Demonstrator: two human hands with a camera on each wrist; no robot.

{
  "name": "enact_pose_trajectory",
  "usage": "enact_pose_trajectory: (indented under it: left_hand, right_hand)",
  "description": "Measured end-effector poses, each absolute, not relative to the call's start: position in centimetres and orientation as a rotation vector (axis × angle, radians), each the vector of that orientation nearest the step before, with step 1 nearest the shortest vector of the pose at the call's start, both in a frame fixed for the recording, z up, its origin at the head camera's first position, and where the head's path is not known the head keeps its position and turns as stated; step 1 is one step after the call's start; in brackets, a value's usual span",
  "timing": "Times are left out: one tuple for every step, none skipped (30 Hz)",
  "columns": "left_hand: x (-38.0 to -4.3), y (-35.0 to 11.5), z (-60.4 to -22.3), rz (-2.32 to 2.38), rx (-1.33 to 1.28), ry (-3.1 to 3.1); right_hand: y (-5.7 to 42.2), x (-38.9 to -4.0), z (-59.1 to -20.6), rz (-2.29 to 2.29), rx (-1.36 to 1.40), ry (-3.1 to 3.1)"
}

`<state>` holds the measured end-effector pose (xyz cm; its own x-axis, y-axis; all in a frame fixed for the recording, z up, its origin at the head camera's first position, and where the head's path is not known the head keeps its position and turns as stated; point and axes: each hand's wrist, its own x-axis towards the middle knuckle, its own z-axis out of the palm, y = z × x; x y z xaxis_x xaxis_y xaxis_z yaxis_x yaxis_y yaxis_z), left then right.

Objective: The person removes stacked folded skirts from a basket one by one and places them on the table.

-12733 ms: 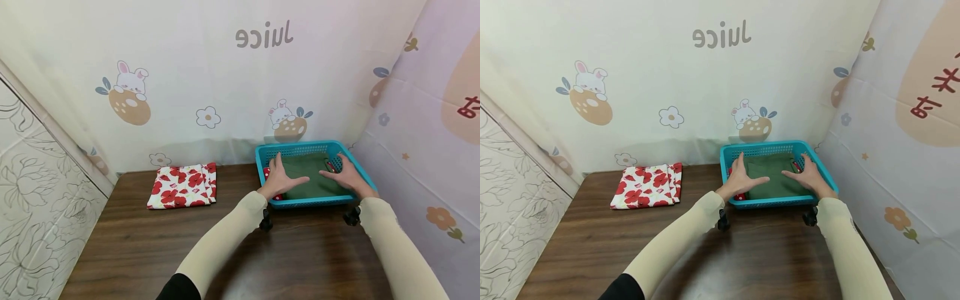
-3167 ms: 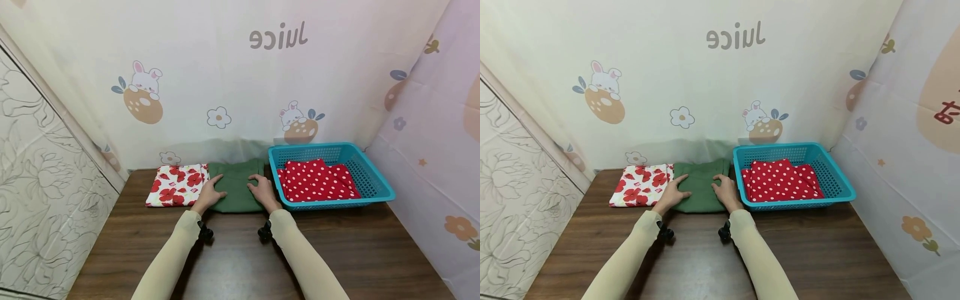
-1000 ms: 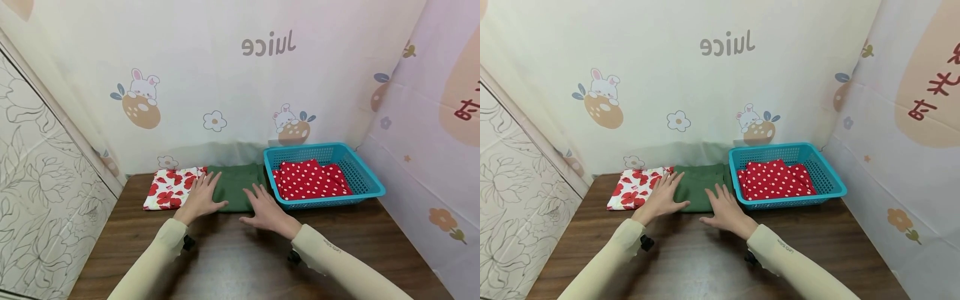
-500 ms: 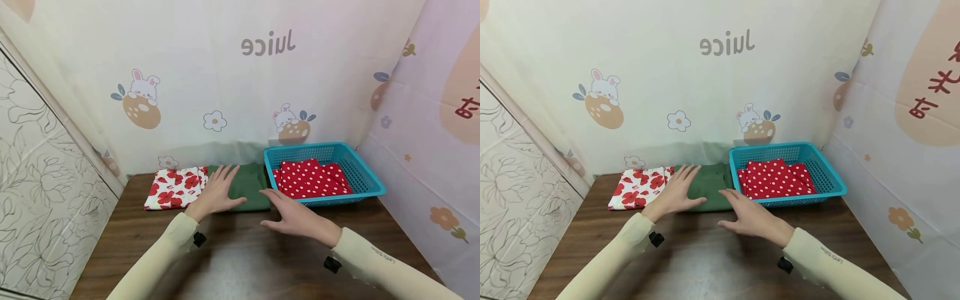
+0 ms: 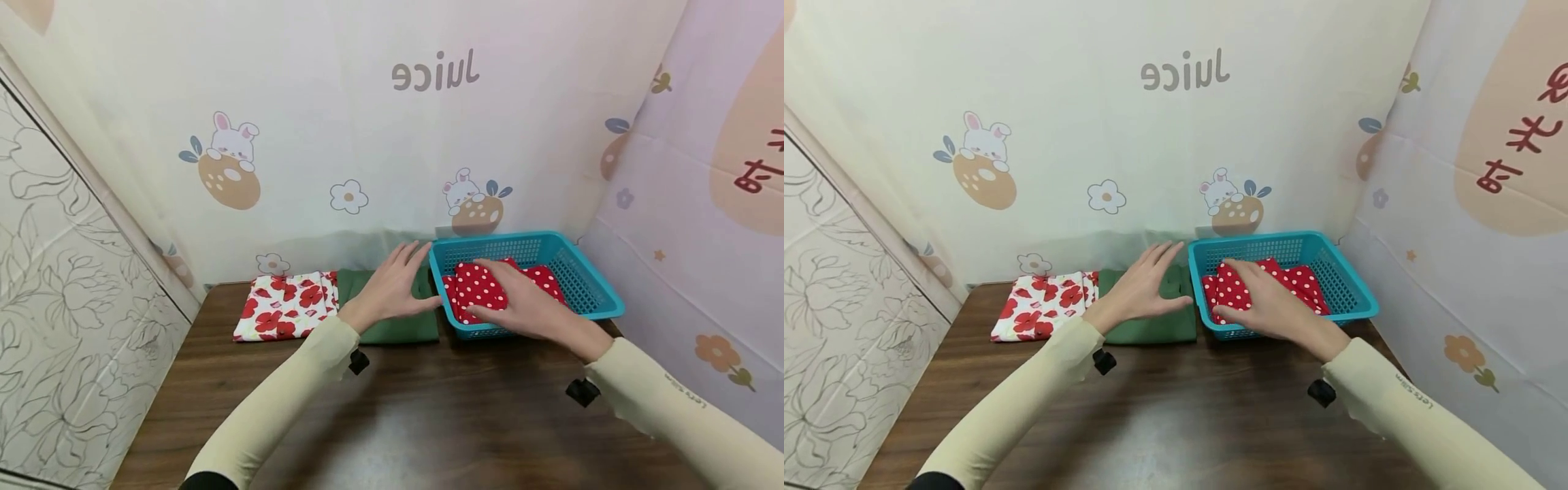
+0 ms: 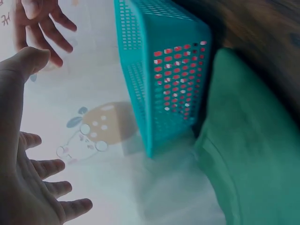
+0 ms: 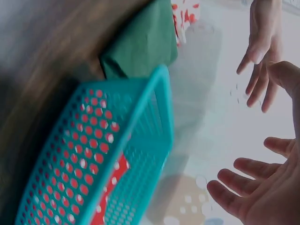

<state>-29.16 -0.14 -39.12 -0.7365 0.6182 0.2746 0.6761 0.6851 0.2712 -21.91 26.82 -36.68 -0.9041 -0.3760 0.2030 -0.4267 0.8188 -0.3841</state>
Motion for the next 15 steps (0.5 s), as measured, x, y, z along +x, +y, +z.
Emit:
enact_pose_trajectory:
  left_hand:
    - [-29.4, 0.3, -38.8, -0.552, -1.058, -2.735]
    - [-29.6, 0.7, -38.5, -0.573, -1.058, -2.739]
    - [-29.7, 1.1, -38.2, -0.592, -1.058, -2.745]
    - [-29.9, 1.5, -37.9, -0.616, -1.056, -2.752]
    - [-30.0, 1.9, -37.7, -0.643, -1.056, -2.758]
    - [-30.1, 2.3, -37.5, -0.667, -1.055, -2.764]
    - [-30.2, 2.7, -37.3, -0.69, -1.055, -2.771]
    - [-30.4, 3.0, -37.1, -0.718, -1.054, -2.776]
    - [-30.5, 3.4, -36.9, -0.747, -1.051, -2.781]
    - [-30.6, 3.8, -36.8, -0.771, -1.045, -2.788]
    - [-30.8, 4.3, -36.6, -0.804, -1.036, -2.793]
    - [-30.9, 4.7, -36.4, -0.832, -1.025, -2.802]
    - [-31.0, 5.1, -36.3, -0.862, -1.015, -2.81]
    - [-31.2, 5.5, -36.2, -0.888, -1.006, -2.815]
    - [-31.4, 5.9, -36.1, -0.909, -0.999, -2.821]
  right_hand:
    - [27.1, -22.2, -36.4, 0.651, 0.622, -2.889]
    - [27.4, -22.5, -36.2, 0.653, 0.603, -2.895]
    - [27.7, -22.8, -36.0, 0.645, 0.58, -2.905]
    - [27.9, -23.0, -35.9, 0.641, 0.562, -2.914]
    - [28.2, -23.3, -35.7, 0.638, 0.543, -2.925]
    - [28.5, -23.6, -35.6, 0.634, 0.523, -2.936]
    - [28.7, -24.0, -35.5, 0.628, 0.501, -2.949]
    - [29.0, -24.3, -35.4, 0.618, 0.478, -2.96]
    - [29.3, -24.7, -35.3, 0.603, 0.458, -2.971]
    - [29.6, -25.0, -35.2, 0.591, 0.441, -2.981]
    - [29.9, -25.4, -35.2, 0.576, 0.421, -2.992]
    - [30.3, -25.8, -35.1, 0.561, 0.404, -2.999]
    - [30.6, -26.3, -35.0, 0.546, 0.389, -3.004]
    - [31.0, -26.7, -35.0, 0.534, 0.374, -3.008]
    - [31.4, -27.2, -34.9, 0.525, 0.361, -3.013]
